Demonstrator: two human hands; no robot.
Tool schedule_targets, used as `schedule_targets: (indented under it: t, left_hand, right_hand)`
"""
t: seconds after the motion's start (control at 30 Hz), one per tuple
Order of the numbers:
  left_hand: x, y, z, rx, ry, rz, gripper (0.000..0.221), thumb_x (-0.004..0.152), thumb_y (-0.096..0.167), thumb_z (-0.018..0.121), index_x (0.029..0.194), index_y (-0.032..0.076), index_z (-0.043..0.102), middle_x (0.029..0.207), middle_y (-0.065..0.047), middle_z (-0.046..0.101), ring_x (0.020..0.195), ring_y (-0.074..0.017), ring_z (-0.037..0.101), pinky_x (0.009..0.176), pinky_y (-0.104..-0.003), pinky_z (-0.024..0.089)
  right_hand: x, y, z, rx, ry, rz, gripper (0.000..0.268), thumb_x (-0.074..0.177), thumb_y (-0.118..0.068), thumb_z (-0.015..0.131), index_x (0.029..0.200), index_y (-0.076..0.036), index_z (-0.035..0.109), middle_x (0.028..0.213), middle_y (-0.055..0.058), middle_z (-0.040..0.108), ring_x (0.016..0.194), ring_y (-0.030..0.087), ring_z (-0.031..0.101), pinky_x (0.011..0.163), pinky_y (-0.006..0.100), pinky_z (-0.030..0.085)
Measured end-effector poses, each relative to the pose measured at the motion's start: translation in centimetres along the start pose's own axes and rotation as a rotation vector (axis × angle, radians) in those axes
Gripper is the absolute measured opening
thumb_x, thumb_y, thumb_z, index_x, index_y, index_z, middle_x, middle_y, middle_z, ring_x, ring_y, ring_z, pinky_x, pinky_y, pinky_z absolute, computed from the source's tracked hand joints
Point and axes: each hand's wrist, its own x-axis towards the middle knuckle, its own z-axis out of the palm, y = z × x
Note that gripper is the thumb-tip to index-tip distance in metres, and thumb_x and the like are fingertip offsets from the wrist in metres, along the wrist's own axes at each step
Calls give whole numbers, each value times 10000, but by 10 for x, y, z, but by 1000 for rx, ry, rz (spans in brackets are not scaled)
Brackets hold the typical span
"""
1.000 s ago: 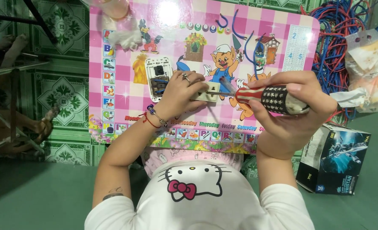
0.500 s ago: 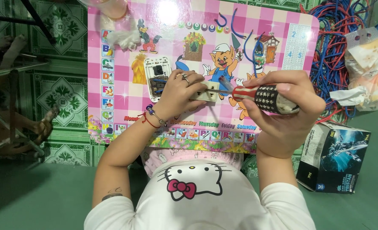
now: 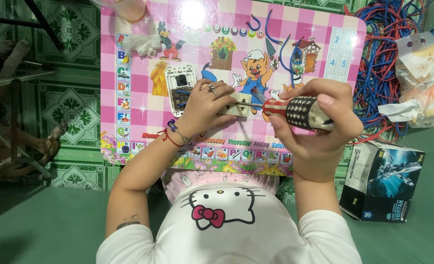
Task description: Using a screwdriver to disassemble and adjust the internal components of a power socket.
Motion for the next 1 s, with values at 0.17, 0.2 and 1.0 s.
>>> schedule_targets:
  t: [0.17, 0.2, 1.0]
  left_hand:
    - [-1, -1, 2, 14, 24, 17, 363, 863, 485, 845, 1025, 180, 734, 1209, -29, 711, 1084, -293, 672, 952, -504, 457]
    - [-1, -1, 3, 22, 37, 24, 358, 878, 491, 832, 1029, 180, 740, 1209, -32, 714, 1067, -303, 680, 947, -507, 466]
    - [-7, 3, 28, 3, 21, -76, 574, 862, 726, 575, 1113, 211, 608, 1027, 2, 617, 694, -157, 508, 707, -343, 389]
  right_hand:
    - [0, 1, -3, 60, -38, -20, 637, 997, 89, 645, 1415, -194, 257, 1216, 297, 470, 1021, 337, 572, 884, 425, 611]
    - [0, 1, -3, 26, -35, -27, 672, 1011, 120, 696, 1417, -193, 262, 1194, 284, 497, 935, 320, 646, 878, 395, 590]
    - [-6, 2, -14, 119, -160, -195, 431, 1043, 7, 471, 1428, -4, 279, 1626, 343, 255, 1634, 458, 252, 1326, 757, 416]
